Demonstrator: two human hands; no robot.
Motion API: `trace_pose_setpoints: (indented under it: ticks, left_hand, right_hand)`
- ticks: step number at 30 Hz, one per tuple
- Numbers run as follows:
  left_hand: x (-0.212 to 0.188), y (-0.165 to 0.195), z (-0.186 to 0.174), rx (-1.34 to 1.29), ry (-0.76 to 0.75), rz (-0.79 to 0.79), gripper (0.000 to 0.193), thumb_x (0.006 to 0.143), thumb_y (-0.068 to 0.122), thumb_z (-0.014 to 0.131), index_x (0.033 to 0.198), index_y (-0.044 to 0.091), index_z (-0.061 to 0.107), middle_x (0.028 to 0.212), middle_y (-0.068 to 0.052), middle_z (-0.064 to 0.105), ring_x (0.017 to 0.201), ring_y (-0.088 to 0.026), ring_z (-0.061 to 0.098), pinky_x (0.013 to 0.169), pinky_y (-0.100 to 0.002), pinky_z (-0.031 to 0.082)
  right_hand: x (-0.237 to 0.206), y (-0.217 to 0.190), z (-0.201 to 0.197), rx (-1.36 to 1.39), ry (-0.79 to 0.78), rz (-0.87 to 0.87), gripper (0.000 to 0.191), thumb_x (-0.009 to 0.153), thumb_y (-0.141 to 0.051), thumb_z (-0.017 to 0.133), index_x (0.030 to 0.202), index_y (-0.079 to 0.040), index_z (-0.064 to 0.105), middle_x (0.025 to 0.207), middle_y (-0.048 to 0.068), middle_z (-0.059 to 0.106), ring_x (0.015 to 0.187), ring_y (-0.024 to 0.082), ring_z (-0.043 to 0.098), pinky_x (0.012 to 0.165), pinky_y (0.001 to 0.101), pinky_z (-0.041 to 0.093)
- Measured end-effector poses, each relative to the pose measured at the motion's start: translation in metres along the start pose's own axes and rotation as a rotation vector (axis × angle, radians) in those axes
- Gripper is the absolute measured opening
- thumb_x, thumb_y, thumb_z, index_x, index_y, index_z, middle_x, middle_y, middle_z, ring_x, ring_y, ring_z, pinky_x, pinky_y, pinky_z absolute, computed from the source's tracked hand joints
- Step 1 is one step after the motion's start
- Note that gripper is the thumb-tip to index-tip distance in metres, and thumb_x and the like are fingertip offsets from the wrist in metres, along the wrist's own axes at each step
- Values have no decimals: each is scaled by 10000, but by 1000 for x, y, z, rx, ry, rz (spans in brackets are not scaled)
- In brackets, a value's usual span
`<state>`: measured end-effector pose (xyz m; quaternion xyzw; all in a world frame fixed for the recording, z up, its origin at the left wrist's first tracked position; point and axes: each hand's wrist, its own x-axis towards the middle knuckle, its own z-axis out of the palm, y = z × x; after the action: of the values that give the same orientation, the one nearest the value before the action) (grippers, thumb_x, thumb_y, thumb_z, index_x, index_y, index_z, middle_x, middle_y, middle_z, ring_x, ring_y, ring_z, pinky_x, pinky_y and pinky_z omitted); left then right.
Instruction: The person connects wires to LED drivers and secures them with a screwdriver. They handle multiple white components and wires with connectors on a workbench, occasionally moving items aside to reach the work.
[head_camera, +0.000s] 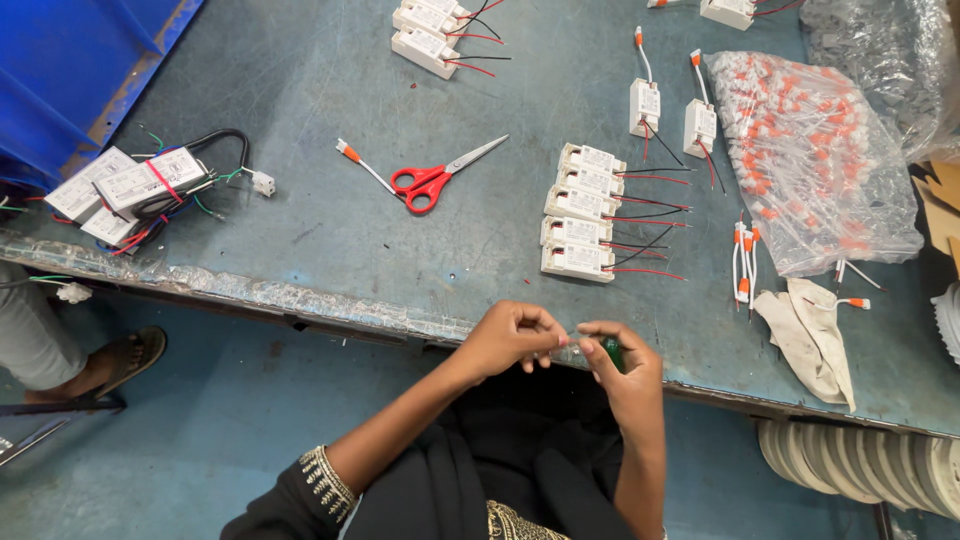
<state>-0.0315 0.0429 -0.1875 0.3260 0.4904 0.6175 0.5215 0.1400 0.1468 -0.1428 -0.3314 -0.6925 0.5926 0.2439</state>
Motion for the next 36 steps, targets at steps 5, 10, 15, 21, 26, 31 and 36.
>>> trace_pose_setpoints:
  ticks: [5,10,15,21,26,31,36]
  left_hand:
    - [-3,0,7,-55,46,29,221,942,188,729,994,-26,748,768,-59,714,634,-82,646,540,-214,508]
    - [-5,6,10,-112,46,82,246,920,194,755,1040,-21,740,844,-39,741,751,-81,709,639,-228,595]
    - [-2,9,9,-53,70,88,258,925,192,764,1049,-34,756,854,-61,748,761,-83,708,657,-236,609]
    - [0,-2,13,-213,143,156,222,943,177,748,1045,-21,738,821,-31,709,645,-57,605,592,-201,496]
    - [9,-11,11,-376,222,194,162,984,153,697,1003,-8,690,748,14,622,615,-46,547,560,-210,445]
    - [26,-8,-24,-180,389,263,134,965,138,683,992,7,687,722,34,603,558,-26,504,503,-199,402]
    - [26,-9,-25,-49,376,277,134,954,132,708,964,-1,692,669,49,585,541,-14,476,492,-187,372]
  right_hand:
    - [1,-2,2,-57,-20,-113,106,923,-91,748,994,-13,742,851,-32,625,705,36,499,615,196,392]
    - [0,-1,3,-38,11,-308,72,958,-81,734,979,-13,724,911,-13,669,828,29,581,749,182,458]
    - [1,14,10,231,102,-44,101,961,-95,740,931,-5,706,719,9,535,575,33,421,499,195,294]
    - [13,30,20,843,-105,159,168,1008,-106,627,867,-50,555,711,-6,495,519,43,388,429,201,290]
    - [25,35,30,910,-169,192,131,982,-124,649,895,-47,589,720,-21,492,536,47,409,436,209,281]
    - [64,17,15,-228,157,-294,151,982,-181,724,1042,-48,687,889,40,606,766,171,564,683,315,434]
    - [97,-1,20,-660,205,-339,330,889,-246,768,1176,-106,684,1064,139,586,920,306,619,810,424,508]
